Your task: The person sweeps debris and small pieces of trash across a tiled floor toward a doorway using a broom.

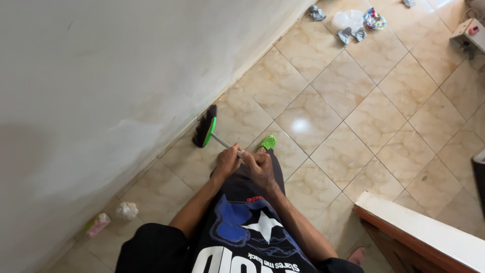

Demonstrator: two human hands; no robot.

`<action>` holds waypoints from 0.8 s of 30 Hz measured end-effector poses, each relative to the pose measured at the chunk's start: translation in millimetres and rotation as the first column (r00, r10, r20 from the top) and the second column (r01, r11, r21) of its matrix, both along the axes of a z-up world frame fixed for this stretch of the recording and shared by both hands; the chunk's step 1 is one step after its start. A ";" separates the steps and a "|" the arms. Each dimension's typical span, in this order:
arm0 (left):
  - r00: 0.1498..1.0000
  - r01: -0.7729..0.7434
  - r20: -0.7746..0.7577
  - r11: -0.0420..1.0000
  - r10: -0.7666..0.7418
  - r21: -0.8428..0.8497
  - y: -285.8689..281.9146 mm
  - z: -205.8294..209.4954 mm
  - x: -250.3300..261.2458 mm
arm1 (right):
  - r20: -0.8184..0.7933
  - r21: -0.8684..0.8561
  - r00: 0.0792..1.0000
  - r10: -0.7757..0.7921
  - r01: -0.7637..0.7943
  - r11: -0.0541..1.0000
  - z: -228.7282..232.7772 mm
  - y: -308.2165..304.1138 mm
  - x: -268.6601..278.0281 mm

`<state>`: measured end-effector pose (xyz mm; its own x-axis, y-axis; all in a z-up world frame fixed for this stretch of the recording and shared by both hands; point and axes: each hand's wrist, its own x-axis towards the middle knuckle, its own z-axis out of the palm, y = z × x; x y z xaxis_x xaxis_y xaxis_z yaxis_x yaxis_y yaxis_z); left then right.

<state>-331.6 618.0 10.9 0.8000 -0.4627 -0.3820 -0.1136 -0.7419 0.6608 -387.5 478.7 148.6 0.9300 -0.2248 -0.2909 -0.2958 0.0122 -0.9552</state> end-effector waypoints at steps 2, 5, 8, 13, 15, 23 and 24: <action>0.998 0.025 0.050 1.000 -0.025 -0.005 -23.4 -16.9 9.7 | 0.163 -0.084 0.987 0.007 0.007 0.996 -12.7 -23.0 13.5; 0.993 0.081 0.089 0.997 -0.082 0.018 -69.4 -36.0 24.4 | 0.109 -0.110 0.993 -0.041 0.053 0.993 -22.4 -59.3 26.7; 0.995 0.096 -0.004 0.995 -0.096 0.012 -125.3 -41.0 49.8 | 0.062 -0.190 0.995 -0.074 0.084 0.978 -20.6 -99.5 36.9; 0.958 0.001 -0.287 0.998 -0.020 -0.066 -194.0 -23.8 97.5 | 0.211 -0.306 0.976 0.045 0.022 0.952 -11.3 -135.9 53.3; 0.983 0.020 -0.183 0.998 -0.030 -0.057 -207.7 -4.8 101.8 | 0.293 -0.330 0.951 0.101 0.001 0.944 -2.3 -142.9 61.4; 0.996 -0.067 0.051 0.994 0.072 -0.085 -230.2 30.7 90.8 | 0.220 -0.123 0.969 0.112 -0.086 0.989 20.7 -198.7 70.1; 0.995 -0.098 0.013 0.993 0.099 -0.064 -232.6 28.8 86.5 | 0.148 -0.085 0.983 0.105 -0.093 0.992 15.5 -207.6 73.6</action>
